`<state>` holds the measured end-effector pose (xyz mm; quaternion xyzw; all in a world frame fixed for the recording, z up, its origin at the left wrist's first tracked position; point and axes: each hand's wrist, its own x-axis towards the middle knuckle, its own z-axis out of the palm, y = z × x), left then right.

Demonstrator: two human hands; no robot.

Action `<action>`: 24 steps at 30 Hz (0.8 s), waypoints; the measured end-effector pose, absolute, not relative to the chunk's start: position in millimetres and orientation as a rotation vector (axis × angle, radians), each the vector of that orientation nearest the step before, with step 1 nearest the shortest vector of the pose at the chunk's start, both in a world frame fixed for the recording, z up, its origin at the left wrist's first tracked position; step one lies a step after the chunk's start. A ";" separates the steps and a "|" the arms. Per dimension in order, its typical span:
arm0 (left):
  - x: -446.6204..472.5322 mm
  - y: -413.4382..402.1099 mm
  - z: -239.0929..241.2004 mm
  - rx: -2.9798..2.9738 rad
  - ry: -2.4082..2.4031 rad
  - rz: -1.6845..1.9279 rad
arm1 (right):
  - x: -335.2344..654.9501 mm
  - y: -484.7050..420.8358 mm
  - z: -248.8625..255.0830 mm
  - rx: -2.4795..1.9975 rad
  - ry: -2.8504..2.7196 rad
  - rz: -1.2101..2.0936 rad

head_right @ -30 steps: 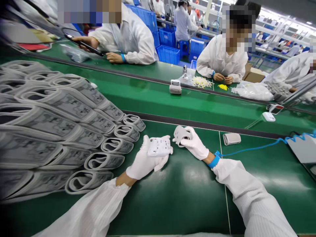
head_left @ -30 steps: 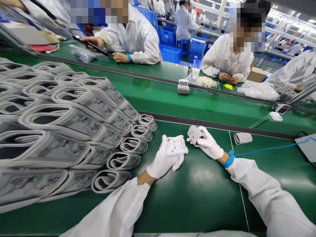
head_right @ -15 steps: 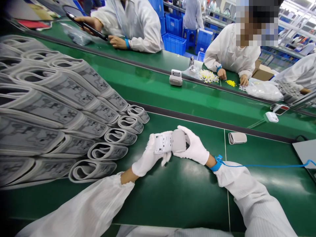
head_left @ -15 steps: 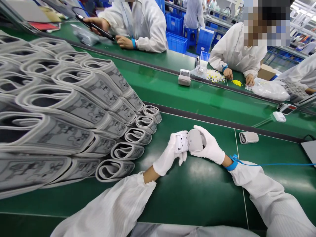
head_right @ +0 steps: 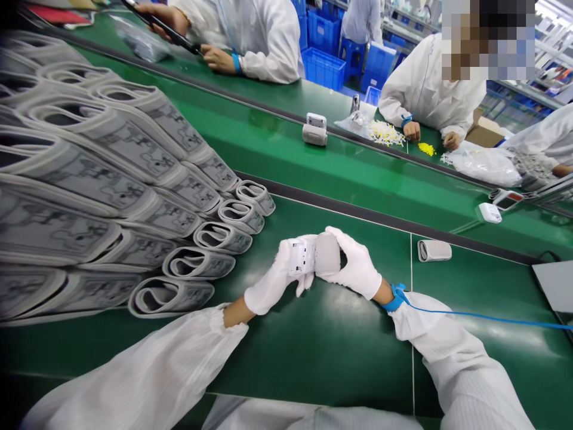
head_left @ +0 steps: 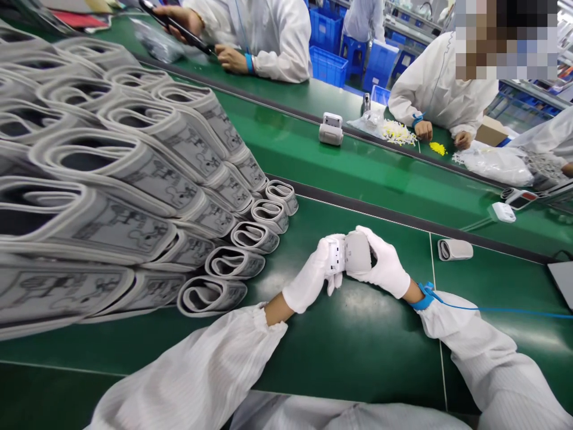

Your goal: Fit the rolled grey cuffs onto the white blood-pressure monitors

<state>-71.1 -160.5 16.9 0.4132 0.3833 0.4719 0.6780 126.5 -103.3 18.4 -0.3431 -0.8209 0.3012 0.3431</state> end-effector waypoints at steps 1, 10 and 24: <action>-71.1 -160.5 16.6 0.924 0.863 1.062 | 126.3 -103.4 19.1 -0.892 -2.141 0.766; -73.1 -162.3 18.1 0.958 0.886 1.058 | 124.1 -108.0 15.9 -0.880 -2.170 0.611; -72.3 -162.3 12.9 0.978 0.899 1.070 | 122.9 -110.0 19.4 -0.837 -2.204 0.559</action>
